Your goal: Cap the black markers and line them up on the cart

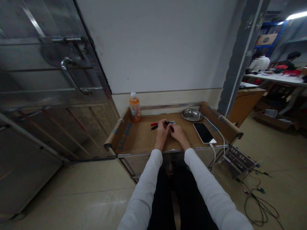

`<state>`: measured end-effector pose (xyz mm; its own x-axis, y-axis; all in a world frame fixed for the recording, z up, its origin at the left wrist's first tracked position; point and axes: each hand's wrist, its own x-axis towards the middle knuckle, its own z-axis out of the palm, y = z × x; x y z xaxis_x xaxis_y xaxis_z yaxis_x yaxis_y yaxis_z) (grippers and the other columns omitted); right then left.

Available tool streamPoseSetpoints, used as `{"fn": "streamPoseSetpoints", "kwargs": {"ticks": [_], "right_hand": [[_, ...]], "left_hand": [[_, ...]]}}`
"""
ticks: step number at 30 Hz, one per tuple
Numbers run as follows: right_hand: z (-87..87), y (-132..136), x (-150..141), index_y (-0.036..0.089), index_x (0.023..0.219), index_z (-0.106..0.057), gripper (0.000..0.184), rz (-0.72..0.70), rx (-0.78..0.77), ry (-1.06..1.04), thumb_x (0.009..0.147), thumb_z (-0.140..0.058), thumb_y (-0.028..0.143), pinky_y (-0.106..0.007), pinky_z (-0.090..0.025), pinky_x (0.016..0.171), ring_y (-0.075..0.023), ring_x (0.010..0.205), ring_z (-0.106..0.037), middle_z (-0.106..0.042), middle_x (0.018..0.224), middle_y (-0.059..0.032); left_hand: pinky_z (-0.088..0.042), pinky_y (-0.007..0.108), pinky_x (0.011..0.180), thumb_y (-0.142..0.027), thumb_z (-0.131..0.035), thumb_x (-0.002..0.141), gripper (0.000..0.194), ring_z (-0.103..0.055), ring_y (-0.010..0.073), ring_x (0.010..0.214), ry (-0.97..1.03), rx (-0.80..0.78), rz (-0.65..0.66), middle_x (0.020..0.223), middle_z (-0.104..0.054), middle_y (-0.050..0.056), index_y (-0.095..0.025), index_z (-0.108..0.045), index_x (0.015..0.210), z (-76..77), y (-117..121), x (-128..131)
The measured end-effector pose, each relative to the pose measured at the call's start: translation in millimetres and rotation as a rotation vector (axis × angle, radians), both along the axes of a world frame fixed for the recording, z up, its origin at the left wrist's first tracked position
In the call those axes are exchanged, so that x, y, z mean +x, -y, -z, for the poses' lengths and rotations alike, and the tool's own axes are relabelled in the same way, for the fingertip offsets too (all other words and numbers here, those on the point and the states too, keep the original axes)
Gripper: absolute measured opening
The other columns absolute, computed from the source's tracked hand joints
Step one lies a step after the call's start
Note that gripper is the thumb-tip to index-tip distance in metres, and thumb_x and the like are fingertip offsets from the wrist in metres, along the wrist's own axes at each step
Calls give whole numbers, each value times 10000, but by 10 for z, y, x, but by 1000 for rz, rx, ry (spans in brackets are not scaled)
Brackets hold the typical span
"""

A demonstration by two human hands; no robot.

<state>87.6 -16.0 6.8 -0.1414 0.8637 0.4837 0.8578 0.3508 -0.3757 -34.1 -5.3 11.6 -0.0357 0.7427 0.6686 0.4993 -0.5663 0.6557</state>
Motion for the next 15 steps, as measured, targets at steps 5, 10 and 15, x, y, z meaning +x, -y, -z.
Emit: {"fn": "streamPoseSetpoints", "kwargs": {"ticks": [5, 10, 15], "right_hand": [[64, -59, 34, 175, 1015, -645, 244, -63, 31, -74, 838, -498, 93, -303, -436, 915, -165, 1000, -601, -675, 1060, -77], [83, -71, 50, 187, 1018, -653, 253, -78, 23, -112, 837, -507, 86, -316, -444, 936, -168, 1033, -607, -680, 1075, -77], [74, -66, 51, 176, 1011, -656, 231, -96, 4, -162, 848, -513, 99, -319, -439, 957, -174, 1052, -606, -677, 1097, -82]], "left_hand": [[-507, 280, 786, -279, -543, 886, 259, -613, 140, 827, 97, -30, -100, 1017, -627, 71, -170, -519, 1119, -36, 16, -80], [-497, 298, 827, -280, -488, 912, 238, -612, 159, 897, 103, -27, -136, 1033, -626, 83, -170, -529, 1120, -34, 5, -106], [-493, 293, 838, -284, -469, 923, 231, -609, 155, 903, 120, -28, -130, 1029, -624, 88, -160, -526, 1109, -15, -4, -99]]}}
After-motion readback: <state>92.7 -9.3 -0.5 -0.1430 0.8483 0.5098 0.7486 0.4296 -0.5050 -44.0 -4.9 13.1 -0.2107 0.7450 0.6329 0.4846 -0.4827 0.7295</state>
